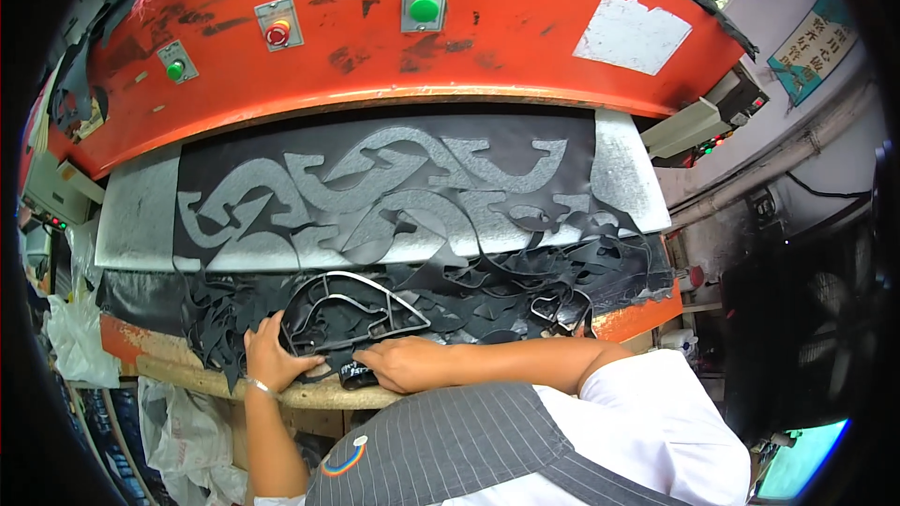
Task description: Cutting shapes out of leather sheets using a hydraulic press and metal dies.
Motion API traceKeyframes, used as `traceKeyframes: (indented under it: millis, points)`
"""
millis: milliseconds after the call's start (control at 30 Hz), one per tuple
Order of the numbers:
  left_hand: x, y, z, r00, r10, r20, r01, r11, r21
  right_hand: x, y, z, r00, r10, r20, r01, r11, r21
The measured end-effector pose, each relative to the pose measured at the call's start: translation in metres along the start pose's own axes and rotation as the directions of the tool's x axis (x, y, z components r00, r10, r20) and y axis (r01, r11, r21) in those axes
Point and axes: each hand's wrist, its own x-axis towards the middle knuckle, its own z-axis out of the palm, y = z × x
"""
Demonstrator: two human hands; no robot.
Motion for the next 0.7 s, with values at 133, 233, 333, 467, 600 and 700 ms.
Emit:
traceKeyframes:
  millis: [133, 233, 333, 467, 600, 700]
  points:
    - [-0.003, 0.023, -0.004, 0.995, -0.079, 0.06, 0.084, 0.993, -0.081, -0.022, 0.021, -0.082, 0.921, 0.361, 0.146, -0.389, 0.861, 0.328]
    - [-0.015, 0.035, 0.013, 0.979, -0.152, -0.133, 0.149, 0.988, -0.033, -0.046, 0.077, -0.138, 0.736, 0.668, -0.107, -0.579, 0.703, 0.412]
    - [-0.019, 0.043, 0.013, 0.968, -0.185, -0.167, 0.174, 0.982, -0.076, -0.064, 0.148, -0.199, 0.565, 0.695, -0.445, -0.653, 0.706, 0.275]
    - [-0.012, 0.052, 0.017, 0.966, -0.199, -0.162, 0.189, 0.979, -0.079, -0.084, 0.219, -0.257, 0.539, 0.619, -0.571, -0.711, 0.698, 0.086]
    - [-0.012, 0.059, 0.019, 0.961, -0.238, -0.142, 0.224, 0.969, -0.104, -0.092, 0.239, -0.265, 0.599, 0.635, -0.488, -0.709, 0.704, 0.045]
    - [-0.009, 0.058, 0.018, 0.961, -0.238, -0.141, 0.224, 0.969, -0.108, -0.106, 0.23, -0.266, 0.686, 0.473, -0.553, -0.601, 0.797, -0.065]
